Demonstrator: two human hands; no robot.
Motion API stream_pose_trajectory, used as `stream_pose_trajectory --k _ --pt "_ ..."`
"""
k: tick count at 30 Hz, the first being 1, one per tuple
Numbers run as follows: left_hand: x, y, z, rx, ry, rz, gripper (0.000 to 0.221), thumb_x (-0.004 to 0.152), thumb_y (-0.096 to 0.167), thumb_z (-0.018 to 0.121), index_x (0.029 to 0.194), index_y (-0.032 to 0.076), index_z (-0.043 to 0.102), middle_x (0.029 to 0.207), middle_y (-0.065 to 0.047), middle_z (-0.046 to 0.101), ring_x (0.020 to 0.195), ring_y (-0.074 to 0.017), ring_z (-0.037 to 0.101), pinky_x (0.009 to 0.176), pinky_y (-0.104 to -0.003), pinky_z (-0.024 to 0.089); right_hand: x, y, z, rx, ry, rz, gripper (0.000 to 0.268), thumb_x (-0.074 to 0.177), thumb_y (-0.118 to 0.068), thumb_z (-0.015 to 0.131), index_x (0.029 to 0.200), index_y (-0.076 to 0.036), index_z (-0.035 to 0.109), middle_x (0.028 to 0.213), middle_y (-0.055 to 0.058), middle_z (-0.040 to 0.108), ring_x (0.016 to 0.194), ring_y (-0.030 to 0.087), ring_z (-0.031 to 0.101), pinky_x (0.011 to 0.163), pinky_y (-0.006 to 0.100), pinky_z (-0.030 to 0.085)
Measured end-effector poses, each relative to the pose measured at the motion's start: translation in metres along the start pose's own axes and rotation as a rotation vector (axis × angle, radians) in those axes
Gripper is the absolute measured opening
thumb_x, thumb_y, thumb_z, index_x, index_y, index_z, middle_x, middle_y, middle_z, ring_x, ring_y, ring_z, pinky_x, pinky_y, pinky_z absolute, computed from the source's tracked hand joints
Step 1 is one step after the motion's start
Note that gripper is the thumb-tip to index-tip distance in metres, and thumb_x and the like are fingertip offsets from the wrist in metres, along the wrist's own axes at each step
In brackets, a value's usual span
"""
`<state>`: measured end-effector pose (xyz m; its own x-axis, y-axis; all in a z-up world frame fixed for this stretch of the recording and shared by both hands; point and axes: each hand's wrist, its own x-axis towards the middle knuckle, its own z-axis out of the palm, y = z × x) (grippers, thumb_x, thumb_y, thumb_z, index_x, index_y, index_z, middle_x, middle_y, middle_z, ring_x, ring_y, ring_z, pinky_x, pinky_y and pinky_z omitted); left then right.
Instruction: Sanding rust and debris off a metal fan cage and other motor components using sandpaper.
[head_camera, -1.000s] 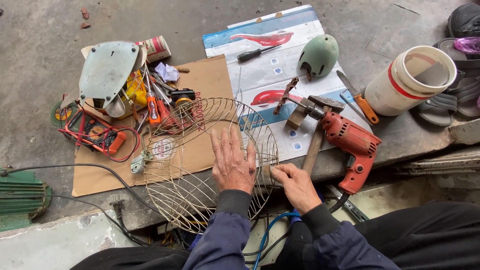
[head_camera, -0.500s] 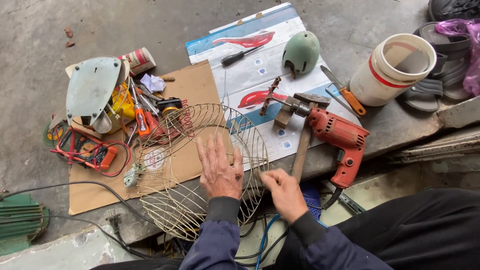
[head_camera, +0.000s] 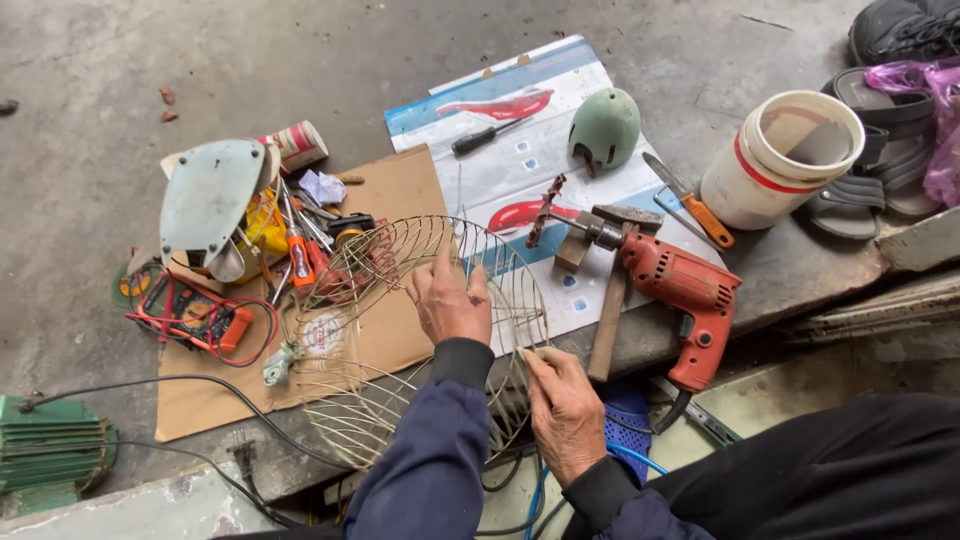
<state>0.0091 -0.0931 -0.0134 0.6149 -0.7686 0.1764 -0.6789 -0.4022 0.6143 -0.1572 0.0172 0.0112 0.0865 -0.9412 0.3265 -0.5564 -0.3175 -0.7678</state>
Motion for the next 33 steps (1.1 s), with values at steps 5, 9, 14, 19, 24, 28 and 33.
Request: stream_pose_trajectory --k 5,9,14,19,24,28,33 --pt "0.041 -0.005 0.008 0.009 -0.064 0.079 0.059 0.093 0.022 0.077 0.15 0.012 0.063 0.129 -0.018 0.062 0.121 -0.0385 0.06 0.104 -0.051 0.053 0.042 0.013 0.012 -0.073 0.077 -0.071 0.03 0.093 0.0 0.073 0.121 -0.005 0.08 0.11 0.003 0.076 0.088 0.02 0.071 0.078 0.032 0.058" --pt "0.014 -0.01 -0.037 0.308 -0.158 0.365 0.068 0.105 0.042 0.061 0.163 0.008 0.051 0.172 -0.026 0.044 0.159 -0.0439 0.039 0.118 -0.06 0.046 0.045 0.028 0.013 -0.153 0.052 -0.101 0.039 0.09 -0.001 0.075 0.127 -0.011 0.081 0.105 -0.001 0.079 0.09 0.017 0.07 0.08 0.03 0.059" --pt "-0.008 -0.03 -0.026 0.337 -0.187 0.377 0.07 0.113 0.049 0.042 0.176 0.02 0.031 0.186 -0.007 0.023 0.171 -0.0337 0.016 0.126 -0.06 0.033 0.035 0.032 0.019 -0.09 0.037 -0.098 0.042 0.091 -0.001 0.073 0.132 -0.007 0.079 0.132 0.003 0.081 0.103 0.019 0.072 0.091 0.032 0.061" --pt "-0.01 -0.026 -0.029 0.442 -0.13 0.452 0.077 0.11 0.039 0.052 0.178 0.015 0.025 0.186 -0.012 0.023 0.171 -0.0398 0.021 0.111 -0.048 0.054 0.062 0.034 0.044 -0.175 0.06 -0.149 0.048 0.088 0.002 0.074 0.135 -0.008 0.077 0.13 0.002 0.08 0.103 0.018 0.07 0.098 0.031 0.059" --pt "-0.011 -0.024 -0.03 0.429 -0.151 0.399 0.074 0.11 0.042 0.047 0.178 0.022 0.025 0.187 -0.005 0.023 0.172 -0.034 0.018 0.112 -0.047 0.053 0.064 0.03 0.031 -0.264 0.008 -0.278 0.054 0.083 0.002 0.073 0.137 0.0 0.073 0.136 0.007 0.077 0.11 0.021 0.069 0.101 0.036 0.053" --pt "-0.008 -0.023 -0.026 0.446 -0.15 0.387 0.074 0.11 0.041 0.049 0.178 0.02 0.025 0.187 -0.009 0.022 0.171 -0.0362 0.018 0.112 -0.047 0.053 0.026 0.043 0.022 -0.26 -0.039 -0.226 0.059 0.079 0.006 0.074 0.138 -0.003 0.072 0.141 0.003 0.075 0.109 0.019 0.069 0.098 0.035 0.056" --pt "-0.008 -0.025 -0.026 0.407 -0.164 0.366 0.072 0.111 0.044 0.049 0.176 0.019 0.03 0.185 -0.008 0.026 0.171 -0.0351 0.018 0.113 -0.049 0.052 0.073 0.028 0.045 -0.297 0.042 -0.291 0.044 0.083 0.003 0.075 0.127 0.001 0.076 0.13 0.008 0.075 0.108 0.024 0.069 0.099 0.037 0.057"
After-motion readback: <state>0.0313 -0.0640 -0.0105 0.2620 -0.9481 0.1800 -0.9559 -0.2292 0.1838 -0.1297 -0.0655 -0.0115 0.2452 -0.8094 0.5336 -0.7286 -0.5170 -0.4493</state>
